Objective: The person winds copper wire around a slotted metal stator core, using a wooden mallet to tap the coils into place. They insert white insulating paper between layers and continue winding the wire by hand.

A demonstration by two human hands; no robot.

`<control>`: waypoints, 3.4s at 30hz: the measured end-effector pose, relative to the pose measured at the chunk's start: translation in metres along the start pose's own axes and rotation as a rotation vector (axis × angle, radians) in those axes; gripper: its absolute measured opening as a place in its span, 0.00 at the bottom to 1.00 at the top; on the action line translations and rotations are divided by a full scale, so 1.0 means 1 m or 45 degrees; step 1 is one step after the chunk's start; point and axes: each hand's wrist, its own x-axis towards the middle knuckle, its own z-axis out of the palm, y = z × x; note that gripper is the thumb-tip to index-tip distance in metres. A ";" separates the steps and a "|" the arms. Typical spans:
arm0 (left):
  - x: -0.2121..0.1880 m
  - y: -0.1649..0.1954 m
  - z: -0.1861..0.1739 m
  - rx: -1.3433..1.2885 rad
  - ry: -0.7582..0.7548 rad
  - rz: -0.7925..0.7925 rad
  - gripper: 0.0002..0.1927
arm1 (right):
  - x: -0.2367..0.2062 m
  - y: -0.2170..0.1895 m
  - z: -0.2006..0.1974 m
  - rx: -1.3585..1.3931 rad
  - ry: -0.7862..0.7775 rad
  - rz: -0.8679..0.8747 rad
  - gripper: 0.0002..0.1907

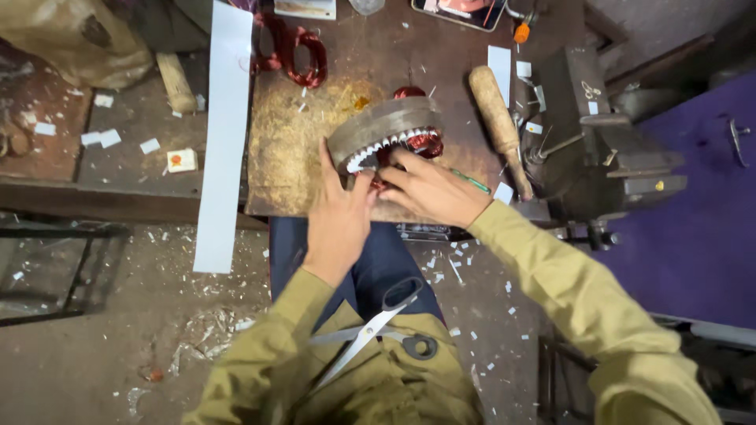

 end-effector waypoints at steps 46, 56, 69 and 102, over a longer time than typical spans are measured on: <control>-0.008 0.002 0.015 -0.265 0.191 -0.155 0.09 | 0.019 -0.010 0.005 -0.237 0.037 -0.133 0.14; -0.009 0.011 0.026 -0.143 0.138 -0.303 0.11 | 0.016 -0.008 0.013 -0.368 0.265 -0.242 0.11; -0.009 0.012 0.029 -0.338 0.267 -0.247 0.08 | 0.014 0.002 0.008 -0.262 0.096 -0.215 0.13; -0.006 0.046 0.049 -1.480 0.664 -0.498 0.33 | -0.002 -0.071 0.027 1.251 1.006 0.608 0.17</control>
